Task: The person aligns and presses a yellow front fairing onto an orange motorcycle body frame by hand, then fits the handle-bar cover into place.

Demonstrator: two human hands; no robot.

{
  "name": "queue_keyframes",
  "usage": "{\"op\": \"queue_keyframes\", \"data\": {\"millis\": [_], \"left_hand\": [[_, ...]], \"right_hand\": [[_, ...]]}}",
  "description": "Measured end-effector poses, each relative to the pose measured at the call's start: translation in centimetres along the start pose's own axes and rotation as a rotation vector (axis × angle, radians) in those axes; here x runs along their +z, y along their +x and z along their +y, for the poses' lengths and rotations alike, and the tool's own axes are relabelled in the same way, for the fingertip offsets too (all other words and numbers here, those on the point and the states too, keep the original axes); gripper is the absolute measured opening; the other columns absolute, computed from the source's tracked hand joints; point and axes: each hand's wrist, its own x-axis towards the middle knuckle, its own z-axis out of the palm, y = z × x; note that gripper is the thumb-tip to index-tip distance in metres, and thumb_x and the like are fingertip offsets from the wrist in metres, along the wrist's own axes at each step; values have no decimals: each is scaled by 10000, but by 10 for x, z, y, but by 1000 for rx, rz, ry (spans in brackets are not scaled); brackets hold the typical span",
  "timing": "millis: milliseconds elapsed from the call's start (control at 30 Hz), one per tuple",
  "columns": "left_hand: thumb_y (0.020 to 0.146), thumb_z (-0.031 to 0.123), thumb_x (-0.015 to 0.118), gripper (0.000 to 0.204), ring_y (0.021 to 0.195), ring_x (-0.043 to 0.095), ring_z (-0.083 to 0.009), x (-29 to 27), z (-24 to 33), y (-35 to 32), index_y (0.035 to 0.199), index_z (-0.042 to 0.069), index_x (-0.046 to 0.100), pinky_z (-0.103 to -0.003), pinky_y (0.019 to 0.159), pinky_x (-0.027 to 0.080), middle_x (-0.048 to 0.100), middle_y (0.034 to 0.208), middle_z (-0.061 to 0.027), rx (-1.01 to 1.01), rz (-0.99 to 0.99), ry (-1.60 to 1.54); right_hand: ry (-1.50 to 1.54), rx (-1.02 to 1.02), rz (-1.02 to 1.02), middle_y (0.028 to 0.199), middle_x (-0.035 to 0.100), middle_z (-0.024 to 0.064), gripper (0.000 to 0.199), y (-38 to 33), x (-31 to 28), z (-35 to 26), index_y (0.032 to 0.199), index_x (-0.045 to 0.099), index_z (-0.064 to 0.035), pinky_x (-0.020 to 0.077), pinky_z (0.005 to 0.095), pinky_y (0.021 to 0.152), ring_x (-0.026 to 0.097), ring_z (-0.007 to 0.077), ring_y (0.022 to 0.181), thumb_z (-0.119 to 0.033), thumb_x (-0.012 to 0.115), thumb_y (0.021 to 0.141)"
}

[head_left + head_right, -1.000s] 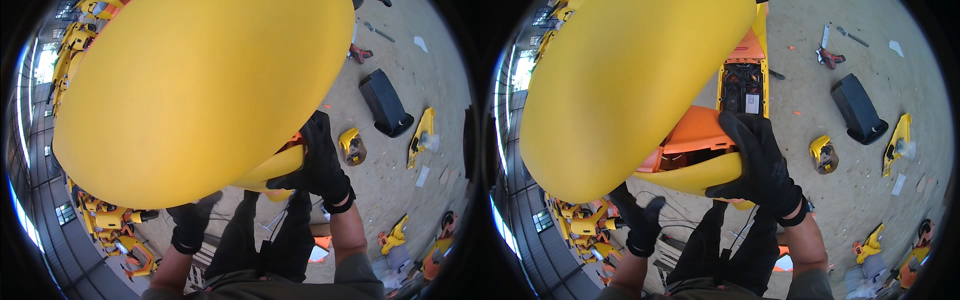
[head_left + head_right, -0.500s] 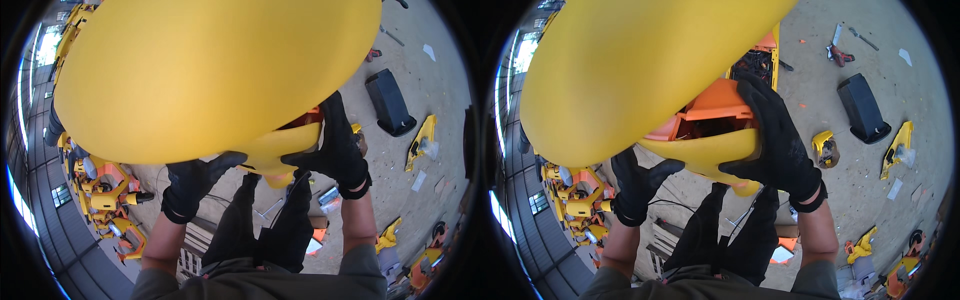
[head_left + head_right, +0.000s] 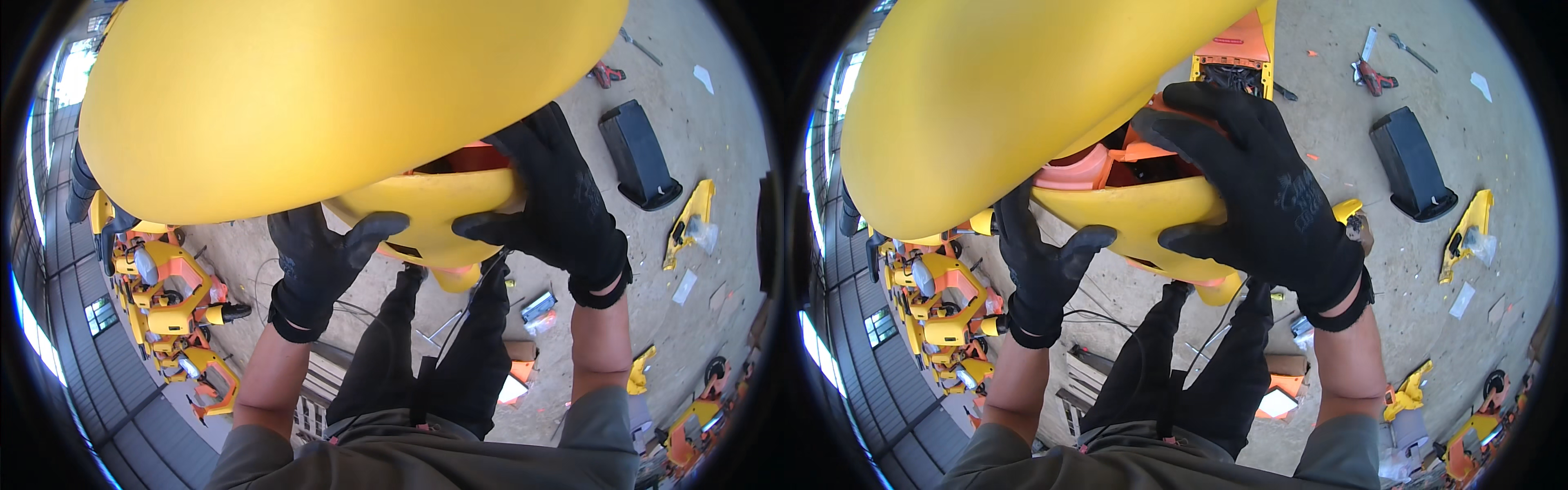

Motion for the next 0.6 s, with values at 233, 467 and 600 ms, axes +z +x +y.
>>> {"op": "queue_keyframes", "data": {"millis": [233, 467, 600], "left_hand": [[682, 419, 923, 994, 1222, 554, -311, 1, 2, -7, 1418, -45, 442, -424, 1044, 422, 546, 1352, -182, -53, 12, -25], [673, 451, 923, 1053, 1202, 536, -278, 5, 1, -10, 1451, -30, 402, -377, 966, 455, 503, 1400, -174, -119, -3, -1], [697, 518, 887, 1053, 1237, 511, -284, 4, -3, -7, 1460, -19, 399, -378, 969, 456, 483, 1428, -172, -48, 10, 66]], "right_hand": [[12, 3, -8, 1395, 518, 180, 953, -3, 9, 4, 1405, 506, -91, 467, 454, 1057, 511, 407, 1280, -347, 957, 605], [328, 102, 138, 1464, 474, 189, 1005, -17, 23, 19, 1447, 466, -94, 359, 490, 1140, 406, 409, 1389, -312, 949, 593], [307, 126, 146, 1464, 470, 194, 1041, -18, 35, 24, 1462, 447, -102, 366, 481, 1131, 407, 414, 1387, -338, 956, 584]]}}
